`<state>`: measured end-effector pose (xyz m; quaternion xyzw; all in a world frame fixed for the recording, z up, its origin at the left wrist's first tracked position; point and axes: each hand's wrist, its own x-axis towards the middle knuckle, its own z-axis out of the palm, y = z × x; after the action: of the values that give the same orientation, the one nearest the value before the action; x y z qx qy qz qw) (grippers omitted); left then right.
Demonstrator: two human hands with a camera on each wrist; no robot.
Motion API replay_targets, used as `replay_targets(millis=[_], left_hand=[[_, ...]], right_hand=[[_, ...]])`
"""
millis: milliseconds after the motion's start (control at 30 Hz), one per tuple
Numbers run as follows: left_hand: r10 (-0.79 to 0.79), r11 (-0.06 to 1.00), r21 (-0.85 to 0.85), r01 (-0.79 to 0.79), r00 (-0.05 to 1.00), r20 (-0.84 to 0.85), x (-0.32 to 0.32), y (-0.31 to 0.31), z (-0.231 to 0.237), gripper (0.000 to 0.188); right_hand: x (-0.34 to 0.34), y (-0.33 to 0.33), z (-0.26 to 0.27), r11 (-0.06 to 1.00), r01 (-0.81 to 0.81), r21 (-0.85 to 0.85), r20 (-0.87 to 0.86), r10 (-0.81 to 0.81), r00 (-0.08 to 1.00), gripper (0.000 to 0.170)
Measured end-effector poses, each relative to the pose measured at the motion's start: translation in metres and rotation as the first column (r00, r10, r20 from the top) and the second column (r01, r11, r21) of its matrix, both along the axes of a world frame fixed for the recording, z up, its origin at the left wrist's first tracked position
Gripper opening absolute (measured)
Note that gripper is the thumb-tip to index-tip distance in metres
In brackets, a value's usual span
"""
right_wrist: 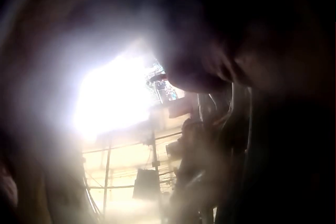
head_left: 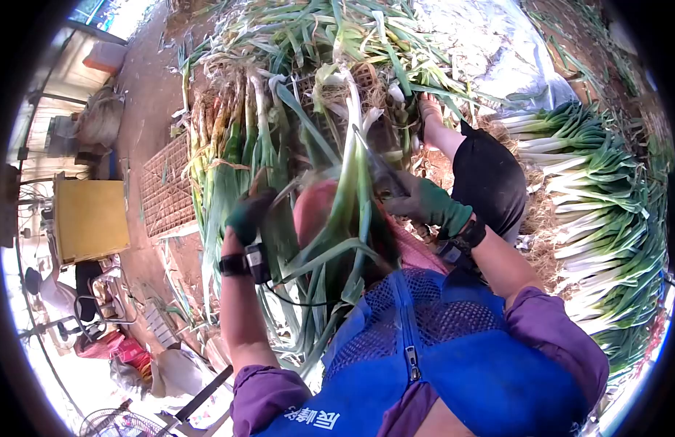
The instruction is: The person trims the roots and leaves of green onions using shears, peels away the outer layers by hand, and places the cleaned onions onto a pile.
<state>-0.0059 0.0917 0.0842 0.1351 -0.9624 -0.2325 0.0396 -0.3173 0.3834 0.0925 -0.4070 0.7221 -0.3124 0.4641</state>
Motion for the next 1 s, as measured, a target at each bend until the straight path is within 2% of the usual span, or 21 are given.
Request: replay_targets(millis=[33, 100, 133, 167, 200, 267, 300, 333, 367, 400, 467, 533, 567, 600, 700, 800, 900, 933, 1000], left_hand=[[-0.044, 0.999, 0.016, 0.046, 0.991, -0.126, -0.005, 0.011, 0.028, 0.029], [-0.146, 0.987, 0.057, 0.15, 0.987, -0.07, -0.022, 0.023, 0.064, 0.024], [-0.198, 0.976, 0.081, 0.201, 0.979, -0.047, -0.027, 0.028, 0.07, 0.022], [-0.097, 0.936, 0.337, 0.098, 0.995, -0.021, -0.025, 0.03, 0.049, 0.023], [-0.01, 0.823, 0.568, -0.01, 0.999, 0.032, -0.021, 0.03, 0.008, 0.023], [-0.066, 0.72, 0.693, 0.042, 0.998, 0.008, -0.026, 0.045, -0.018, 0.024], [-0.195, 0.766, 0.611, 0.199, 0.978, -0.075, -0.035, 0.062, -0.018, 0.025], [-0.33, 0.887, 0.271, 0.373, 0.924, -0.193, -0.044, 0.075, -0.016, 0.023], [-0.288, 0.921, 0.29, 0.262, 0.956, 0.05, -0.039, 0.083, -0.014, 0.036], [-0.214, 0.898, 0.42, 0.129, 0.963, 0.162, -0.046, 0.093, -0.002, 0.037], [-0.186, 0.871, 0.489, 0.047, 0.953, 0.239, -0.05, 0.096, 0.006, 0.036], [-0.26, 0.897, 0.404, 0.179, 0.953, 0.154, -0.044, 0.088, -0.003, 0.033], [-0.243, 0.895, 0.415, 0.166, 0.96, 0.141, -0.043, 0.089, -0.002, 0.031], [-0.227, 0.891, 0.427, 0.153, 0.966, 0.127, -0.041, 0.09, 0.0, 0.029], [-0.232, 0.892, 0.408, 0.193, 0.971, 0.049, -0.041, 0.091, -0.005, 0.026], [-0.259, 0.885, 0.403, 0.232, 0.966, 0.013, -0.044, 0.09, -0.01, 0.023], [-0.23, 0.858, 0.46, 0.229, 0.972, -0.056, -0.043, 0.092, -0.008, 0.022], [-0.209, 0.844, 0.485, 0.226, 0.974, -0.09, -0.042, 0.092, -0.007, 0.021], [-0.214, 0.86, 0.473, 0.192, 0.977, -0.007, -0.043, 0.092, -0.003, 0.02]], right_hand=[[0.001, 0.001, 0.004, 1.0, 0.002, -0.029, 0.08, 0.0, 0.997, 0.07], [0.007, 0.003, 0.025, 0.997, 0.012, -0.078, 0.235, 0.006, 0.972, 0.064], [0.01, 0.003, 0.029, 0.997, -0.002, -0.078, 0.208, 0.018, 0.978, 0.067], [0.012, 0.002, 0.033, 0.997, -0.014, -0.079, 0.178, 0.028, 0.984, 0.07], [0.013, 0.003, 0.035, 0.997, -0.021, -0.077, 0.148, 0.032, 0.989, 0.073], [0.013, 0.006, 0.035, 0.998, -0.032, -0.06, 0.192, 0.043, 0.981, 0.073], [0.014, 0.008, 0.033, 0.998, -0.041, -0.049, 0.219, 0.051, 0.974, 0.073], [0.016, 0.012, 0.021, 0.998, -0.05, -0.046, 0.183, 0.058, 0.981, 0.071], [0.018, 0.014, 0.02, 0.997, -0.076, -0.031, 0.173, 0.08, 0.982, 0.069], [0.02, 0.016, 0.019, 0.994, -0.104, -0.016, 0.163, 0.106, 0.981, 0.067], [0.026, 0.016, 0.019, 0.988, -0.152, -0.023, 0.119, 0.154, 0.981, 0.062], [0.036, 0.015, 0.021, 0.98, -0.191, -0.062, 0.046, 0.193, 0.98, 0.059], [0.038, 0.015, 0.022, 0.975, -0.207, -0.081, 0.007, 0.208, 0.978, 0.057], [0.036, 0.015, 0.02, 0.972, -0.235, -0.004, 0.042, 0.235, 0.971, 0.065], [0.032, 0.009, 0.023, 0.966, -0.248, 0.078, 0.063, 0.243, 0.968, 0.061], [0.033, 0.006, 0.027, 0.964, -0.259, 0.061, -0.044, 0.262, 0.964, 0.061], [0.03, 0.006, 0.036, 0.963, -0.269, 0.028, 0.125, 0.264, 0.956, 0.059], [0.031, 0.008, 0.042, 0.96, -0.279, 0.031, 0.078, 0.276, 0.958, 0.058], [0.034, 0.014, 0.054, 0.954, -0.297, 0.044, -0.021, 0.298, 0.954, 0.056]])
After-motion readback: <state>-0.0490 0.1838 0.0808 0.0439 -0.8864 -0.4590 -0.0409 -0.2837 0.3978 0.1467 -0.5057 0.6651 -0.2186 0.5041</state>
